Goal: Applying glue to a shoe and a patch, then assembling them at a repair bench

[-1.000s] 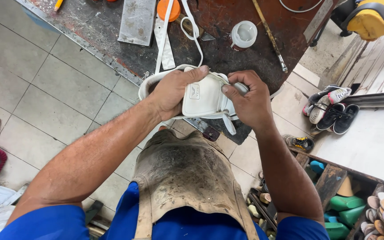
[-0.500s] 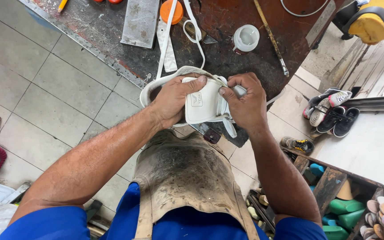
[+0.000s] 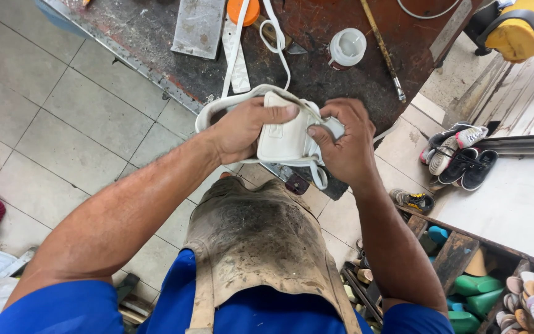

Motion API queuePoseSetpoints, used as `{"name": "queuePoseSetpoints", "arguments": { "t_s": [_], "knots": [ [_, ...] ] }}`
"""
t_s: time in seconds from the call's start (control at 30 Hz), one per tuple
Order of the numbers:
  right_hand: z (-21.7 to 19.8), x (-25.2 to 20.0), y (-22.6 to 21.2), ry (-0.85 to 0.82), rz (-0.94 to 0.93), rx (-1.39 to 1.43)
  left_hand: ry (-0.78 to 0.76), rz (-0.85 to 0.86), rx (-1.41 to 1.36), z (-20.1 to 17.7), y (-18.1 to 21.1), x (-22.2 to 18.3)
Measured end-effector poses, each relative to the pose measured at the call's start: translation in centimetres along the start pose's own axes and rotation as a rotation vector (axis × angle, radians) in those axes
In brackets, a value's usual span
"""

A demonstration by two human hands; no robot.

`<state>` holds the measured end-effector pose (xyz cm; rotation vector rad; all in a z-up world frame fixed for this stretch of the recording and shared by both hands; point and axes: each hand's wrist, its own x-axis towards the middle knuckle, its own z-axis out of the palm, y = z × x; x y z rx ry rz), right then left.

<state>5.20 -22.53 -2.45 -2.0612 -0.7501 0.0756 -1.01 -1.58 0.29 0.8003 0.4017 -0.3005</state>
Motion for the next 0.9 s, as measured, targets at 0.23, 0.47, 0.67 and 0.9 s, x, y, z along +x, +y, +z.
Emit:
{"name": "queuePoseSetpoints", "arguments": {
  "t_s": [0.23, 0.47, 0.67, 0.9],
  "knots": [
    [-0.4, -2.6, -3.7, 0.207, -0.282, -0.053, -0.042, -0.024, -0.099, 3.9, 3.4, -2.8],
    [1.0, -3.0, -5.2, 0.183, -0.062, -0.247, -0.068, -0.038, 0.004, 5.1, 2.8, -1.9],
    [1.3, -1.3, -8.1, 0.369, 0.318, -0.41, -0.108, 0.033, -0.073, 6.6, 4.4, -4.5],
    [0.3, -0.4, -8.6, 0.371, 0.29, -0.461, -0.144, 0.628, 0.831, 0.3, 5.0, -3.9]
  ]
}}
